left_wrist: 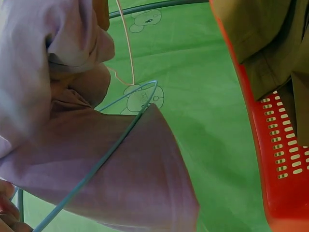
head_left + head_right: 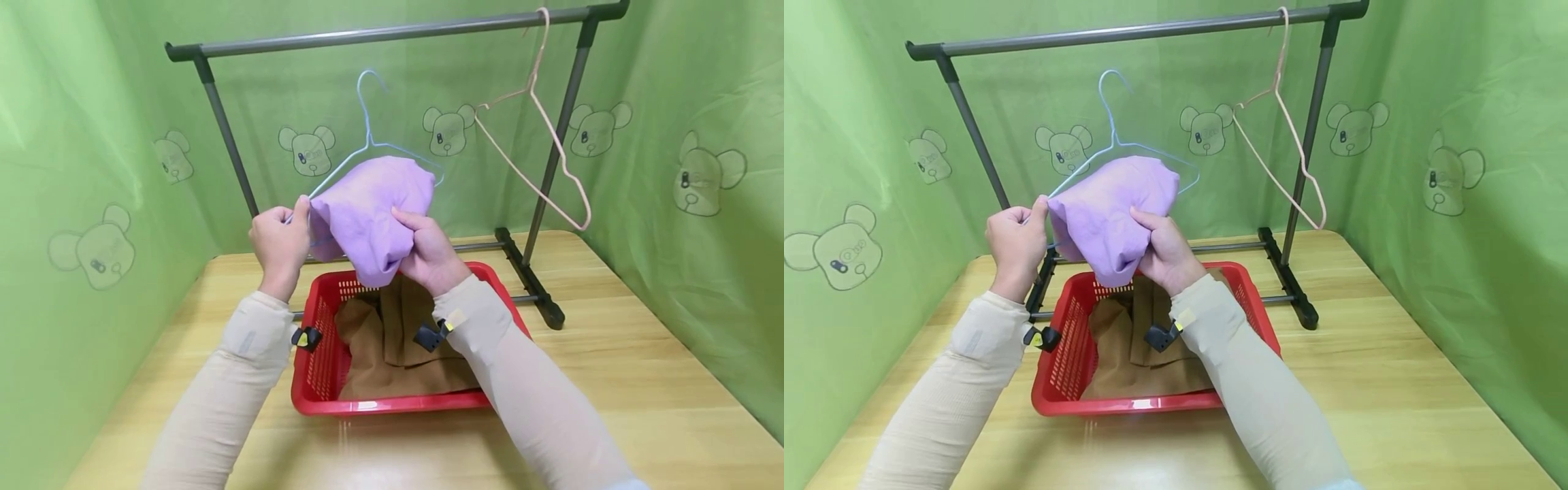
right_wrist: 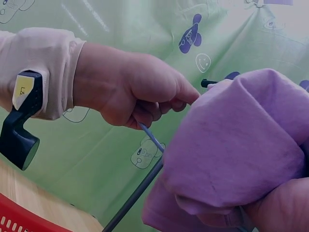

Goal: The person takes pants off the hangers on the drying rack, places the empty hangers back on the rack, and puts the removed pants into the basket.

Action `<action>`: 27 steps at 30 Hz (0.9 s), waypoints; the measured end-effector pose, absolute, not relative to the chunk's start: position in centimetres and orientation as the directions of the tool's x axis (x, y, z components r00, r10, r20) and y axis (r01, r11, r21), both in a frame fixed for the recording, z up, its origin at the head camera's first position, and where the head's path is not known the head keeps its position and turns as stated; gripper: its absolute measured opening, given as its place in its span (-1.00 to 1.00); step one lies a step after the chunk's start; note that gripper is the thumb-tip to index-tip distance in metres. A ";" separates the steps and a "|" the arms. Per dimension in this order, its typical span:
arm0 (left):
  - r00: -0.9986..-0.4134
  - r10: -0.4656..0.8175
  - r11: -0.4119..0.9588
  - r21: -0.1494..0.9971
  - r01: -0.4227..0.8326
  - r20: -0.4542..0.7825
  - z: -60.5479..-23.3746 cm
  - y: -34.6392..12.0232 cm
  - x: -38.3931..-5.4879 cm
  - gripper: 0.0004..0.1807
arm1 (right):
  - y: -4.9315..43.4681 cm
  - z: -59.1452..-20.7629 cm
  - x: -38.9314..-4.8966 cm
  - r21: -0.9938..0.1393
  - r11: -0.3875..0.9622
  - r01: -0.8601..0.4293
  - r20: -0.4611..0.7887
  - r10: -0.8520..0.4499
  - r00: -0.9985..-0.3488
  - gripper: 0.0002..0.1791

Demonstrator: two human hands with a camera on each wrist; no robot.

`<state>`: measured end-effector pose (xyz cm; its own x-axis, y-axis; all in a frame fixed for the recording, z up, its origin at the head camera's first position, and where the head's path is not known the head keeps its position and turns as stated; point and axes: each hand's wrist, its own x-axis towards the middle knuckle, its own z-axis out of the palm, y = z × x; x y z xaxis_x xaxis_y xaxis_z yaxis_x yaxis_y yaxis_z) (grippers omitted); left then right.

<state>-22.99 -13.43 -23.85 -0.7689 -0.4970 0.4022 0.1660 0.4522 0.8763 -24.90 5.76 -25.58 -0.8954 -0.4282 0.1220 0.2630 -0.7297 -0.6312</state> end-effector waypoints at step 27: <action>-0.759 -0.513 0.454 0.877 0.157 0.401 -24.2 -14.0 -23.2 -0.52 | 6.2 -24.7 -24.0 -0.605 -0.749 0.269 0.148 -0.438 -0.887 -0.85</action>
<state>-23.22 -14.02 -24.24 -0.7588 -0.5132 0.4010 0.1569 0.4535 0.8773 -24.04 6.16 -24.68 -0.8868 -0.4379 0.1481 0.2689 -0.7494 -0.6051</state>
